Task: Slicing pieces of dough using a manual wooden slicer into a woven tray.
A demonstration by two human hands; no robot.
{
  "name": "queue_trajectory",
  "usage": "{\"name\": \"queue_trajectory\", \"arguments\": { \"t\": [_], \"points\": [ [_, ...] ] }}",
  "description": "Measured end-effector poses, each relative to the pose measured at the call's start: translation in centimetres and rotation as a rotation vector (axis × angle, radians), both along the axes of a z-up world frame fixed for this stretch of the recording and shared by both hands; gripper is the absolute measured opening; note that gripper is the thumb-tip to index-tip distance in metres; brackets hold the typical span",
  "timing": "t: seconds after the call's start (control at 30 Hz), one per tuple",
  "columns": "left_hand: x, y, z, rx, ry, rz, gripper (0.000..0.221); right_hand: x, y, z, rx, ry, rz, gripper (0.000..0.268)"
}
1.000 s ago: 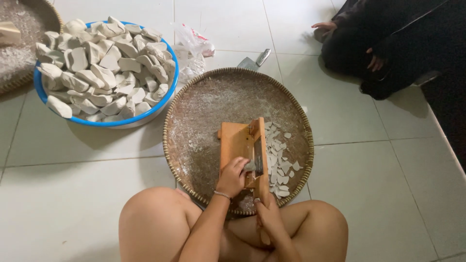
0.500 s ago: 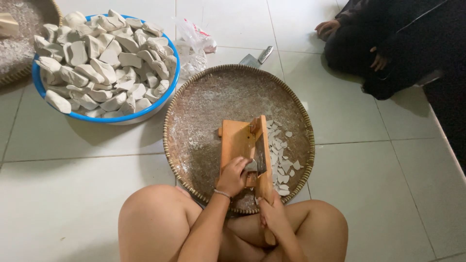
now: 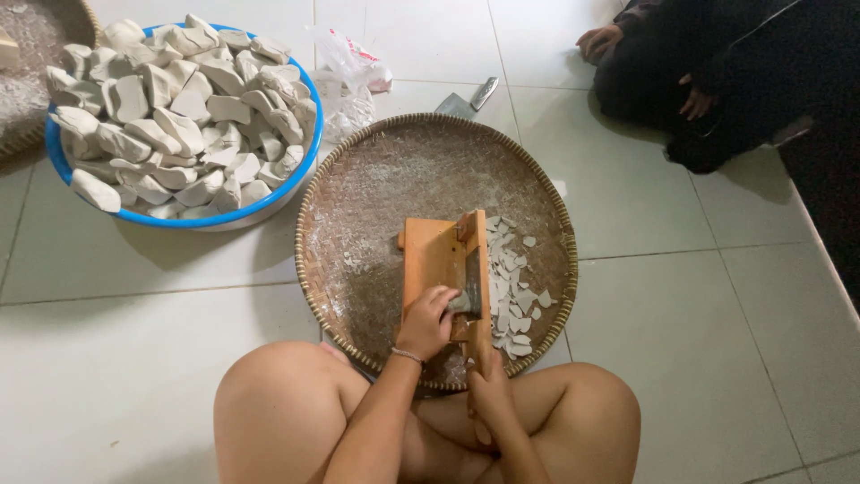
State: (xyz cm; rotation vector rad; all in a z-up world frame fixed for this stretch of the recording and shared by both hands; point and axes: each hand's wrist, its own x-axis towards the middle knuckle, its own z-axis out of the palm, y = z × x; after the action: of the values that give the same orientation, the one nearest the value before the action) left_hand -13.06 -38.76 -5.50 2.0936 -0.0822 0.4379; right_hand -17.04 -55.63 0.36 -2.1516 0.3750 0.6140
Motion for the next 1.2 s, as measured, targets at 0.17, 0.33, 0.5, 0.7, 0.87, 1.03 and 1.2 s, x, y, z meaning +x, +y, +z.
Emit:
{"name": "queue_trajectory", "arguments": {
  "t": [0.17, 0.33, 0.5, 0.7, 0.87, 1.03, 1.2],
  "points": [
    [0.5, 0.0, -1.2, 0.025, -0.071, 0.017, 0.041, 0.2, 0.4, 1.2, 0.129, -0.006, 0.007, 0.022],
    [0.8, -0.1, -1.6, -0.008, -0.047, -0.007, 0.043, 0.9, -1.2, 2.5, 0.254, -0.001, -0.004, 0.022],
    [0.7, -0.2, -1.4, 0.005, -0.063, -0.017, 0.038, 1.1, -1.2, 4.0, 0.412, 0.08, -0.097, 0.015],
    [0.5, -0.2, -1.0, 0.016, -0.042, -0.031, 0.041, 0.7, -0.6, 3.8, 0.286, 0.096, -0.096, 0.019],
    [0.5, -0.3, -1.5, 0.035, -0.105, -0.003, 0.045, 0.5, -0.6, 2.0, 0.359, 0.054, -0.102, 0.019],
    [0.6, -0.5, -1.9, 0.037, -0.006, 0.004, 0.043, 1.4, -2.2, -3.3, -0.032, -0.086, 0.09, 0.042],
    [0.5, -0.4, -1.0, 0.012, -0.104, 0.01, 0.039, 1.0, -2.0, -4.4, -0.012, -0.172, 0.089, 0.036]
  ]
}}
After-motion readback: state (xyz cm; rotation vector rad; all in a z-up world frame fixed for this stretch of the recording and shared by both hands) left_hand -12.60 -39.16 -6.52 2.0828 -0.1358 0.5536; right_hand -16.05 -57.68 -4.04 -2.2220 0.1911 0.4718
